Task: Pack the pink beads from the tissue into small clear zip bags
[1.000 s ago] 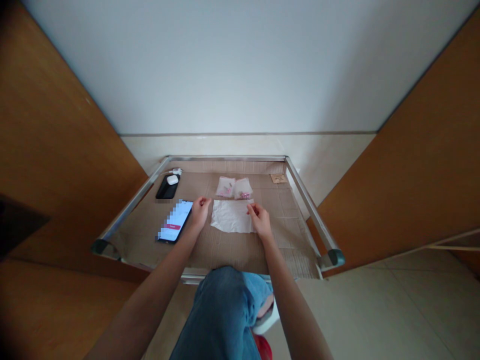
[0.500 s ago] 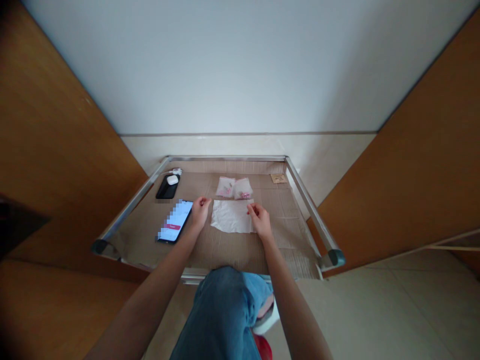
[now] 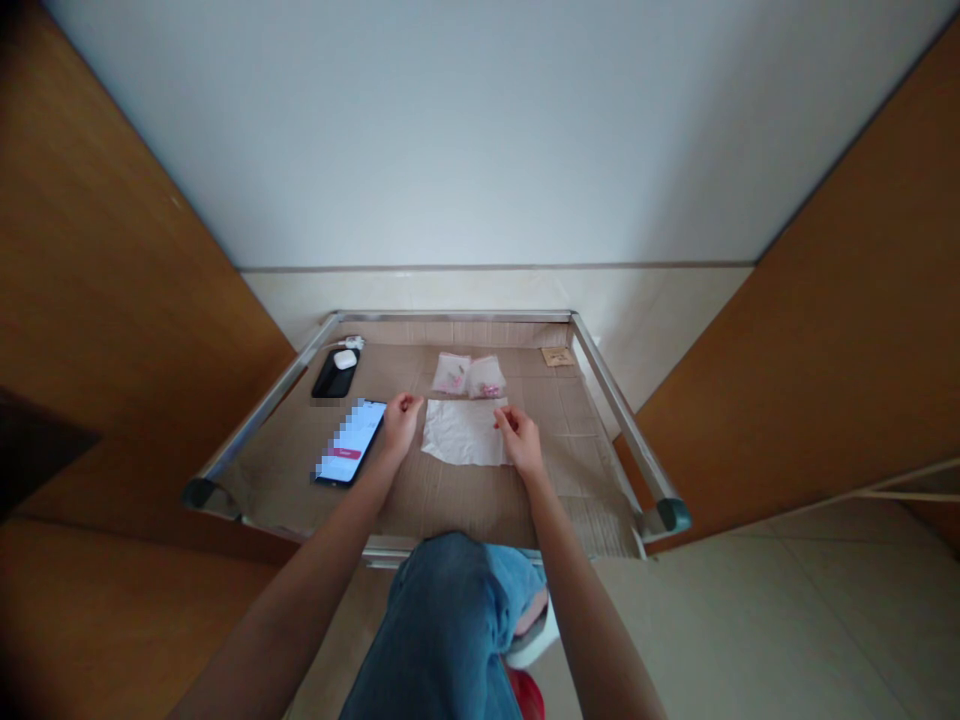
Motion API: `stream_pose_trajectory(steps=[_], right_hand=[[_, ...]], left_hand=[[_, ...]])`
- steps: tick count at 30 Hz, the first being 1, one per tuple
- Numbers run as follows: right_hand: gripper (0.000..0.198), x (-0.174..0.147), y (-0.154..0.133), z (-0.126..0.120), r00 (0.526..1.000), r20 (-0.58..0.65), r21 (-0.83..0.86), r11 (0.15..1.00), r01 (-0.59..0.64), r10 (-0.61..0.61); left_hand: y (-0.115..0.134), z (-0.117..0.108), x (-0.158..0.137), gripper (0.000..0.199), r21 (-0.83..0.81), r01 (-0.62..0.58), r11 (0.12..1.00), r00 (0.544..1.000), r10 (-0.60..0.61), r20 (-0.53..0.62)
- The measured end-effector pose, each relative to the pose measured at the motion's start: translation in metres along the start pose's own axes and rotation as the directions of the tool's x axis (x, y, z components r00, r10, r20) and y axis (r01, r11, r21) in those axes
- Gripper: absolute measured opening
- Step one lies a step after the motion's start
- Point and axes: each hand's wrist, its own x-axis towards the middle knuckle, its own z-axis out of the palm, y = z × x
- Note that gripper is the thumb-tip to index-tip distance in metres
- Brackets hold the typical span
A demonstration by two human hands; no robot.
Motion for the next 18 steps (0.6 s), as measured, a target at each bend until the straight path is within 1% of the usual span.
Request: stream_pose_trajectory(steps=[10,18], right_hand=[[0.04,0.0014,0.0058,0.0012,1.0,0.0,0.011,1.0,0.01,-0.01],[0.04,0.0009,0.0048,0.001,1.0,-0.006,0.003,1.0,0.004,-0.004]], left_hand=[[-0.0051,0.001,0.0024,0.017,0.005,-0.012,1.0,1.0,0.012,-0.003],[-0.0064,0.0008,0.0026,0.017,0.009,-0.018,1.0,1.0,0.018,0.0]])
